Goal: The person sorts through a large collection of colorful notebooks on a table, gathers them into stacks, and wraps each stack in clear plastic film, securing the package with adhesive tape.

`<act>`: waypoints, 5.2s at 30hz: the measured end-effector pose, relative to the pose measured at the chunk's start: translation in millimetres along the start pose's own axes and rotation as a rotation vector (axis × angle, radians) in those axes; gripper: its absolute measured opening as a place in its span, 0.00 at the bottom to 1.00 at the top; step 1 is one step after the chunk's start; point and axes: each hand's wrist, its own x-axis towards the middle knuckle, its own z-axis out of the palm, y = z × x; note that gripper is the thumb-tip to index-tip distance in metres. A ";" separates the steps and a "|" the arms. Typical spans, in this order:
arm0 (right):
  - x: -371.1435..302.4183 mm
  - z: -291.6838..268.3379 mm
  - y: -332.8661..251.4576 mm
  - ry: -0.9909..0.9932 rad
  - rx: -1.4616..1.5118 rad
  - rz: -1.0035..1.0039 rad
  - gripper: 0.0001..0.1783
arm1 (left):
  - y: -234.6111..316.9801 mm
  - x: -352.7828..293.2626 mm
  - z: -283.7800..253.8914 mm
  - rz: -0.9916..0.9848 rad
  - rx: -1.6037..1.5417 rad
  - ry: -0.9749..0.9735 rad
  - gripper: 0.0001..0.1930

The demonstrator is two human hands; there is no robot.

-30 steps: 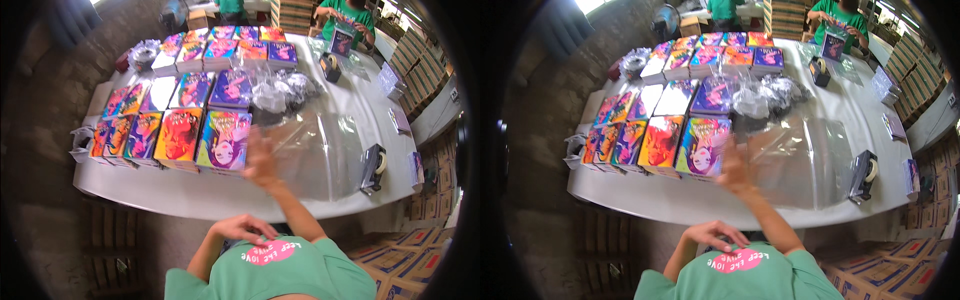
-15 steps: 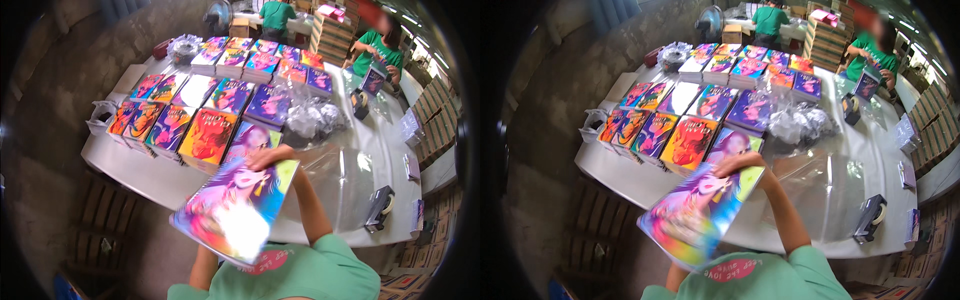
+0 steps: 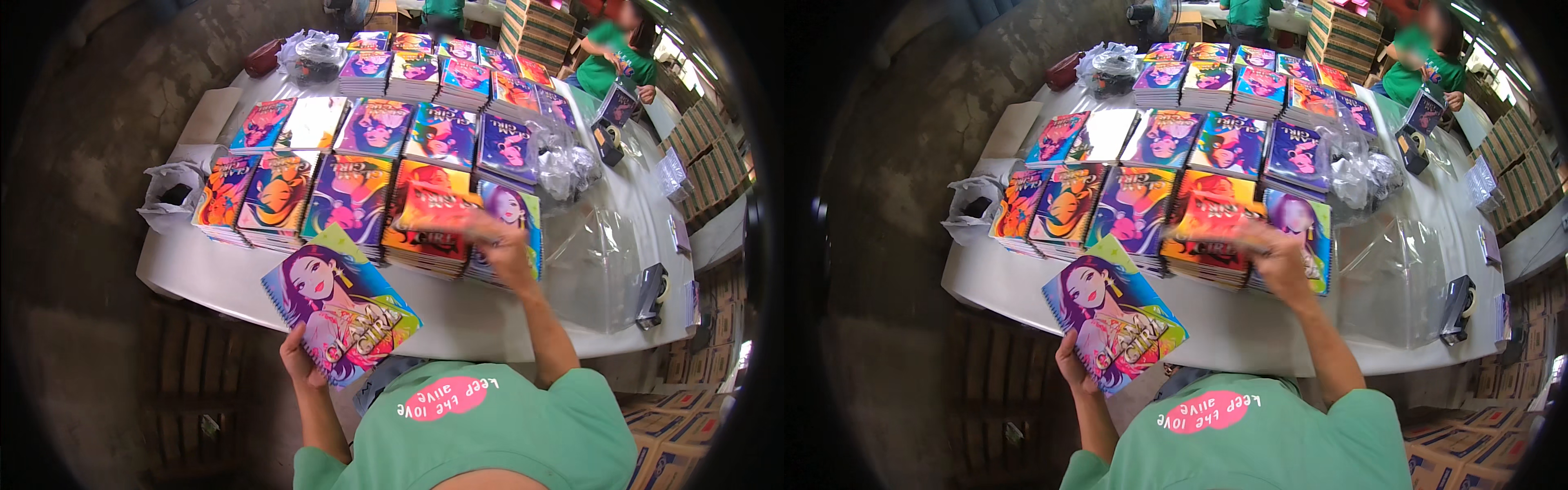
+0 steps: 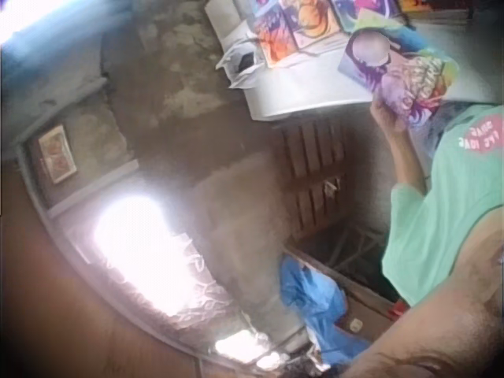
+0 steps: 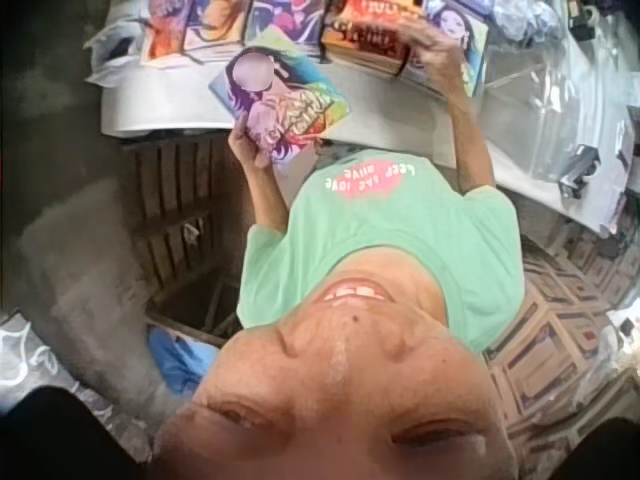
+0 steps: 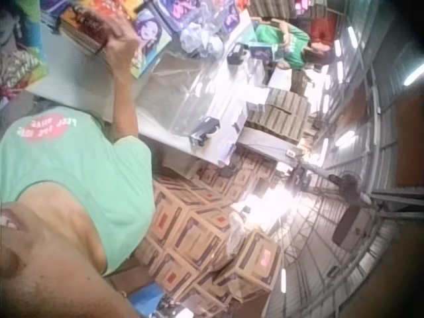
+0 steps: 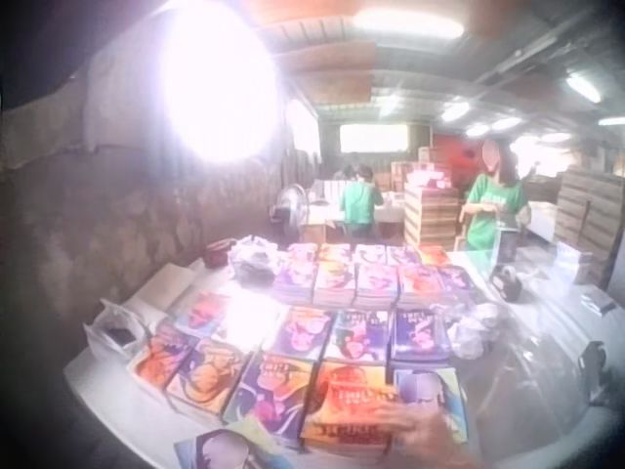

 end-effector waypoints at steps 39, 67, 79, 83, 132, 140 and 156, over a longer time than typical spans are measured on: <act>45.8 221.7 -29.4 -0.209 -0.935 -0.582 0.20 | 150.8 -24.4 -128.8 0.187 -0.138 -0.135 0.23; 58.5 319.9 -99.0 -0.168 -0.456 -0.766 0.20 | 158.1 -19.8 -152.8 0.431 -0.043 0.182 0.28; 173.0 478.8 -108.6 -0.007 -0.760 -0.825 0.30 | 162.1 3.8 -192.8 0.323 -0.223 0.103 0.32; 181.9 479.9 -104.2 -0.301 -0.325 -0.523 0.24 | 185.5 -10.2 -183.5 0.349 -0.201 0.113 0.31; 241.5 297.0 -105.1 0.069 -0.527 -0.935 0.15 | 190.1 138.0 -111.4 0.252 -0.026 0.024 0.35; 141.9 302.9 -115.5 -0.428 -0.402 -0.966 0.19 | 154.4 145.2 -53.2 0.075 -0.193 -0.260 0.37; 244.4 183.6 -15.3 0.275 -0.621 -0.400 0.19 | 135.0 135.5 -32.5 0.097 -0.055 -0.168 0.36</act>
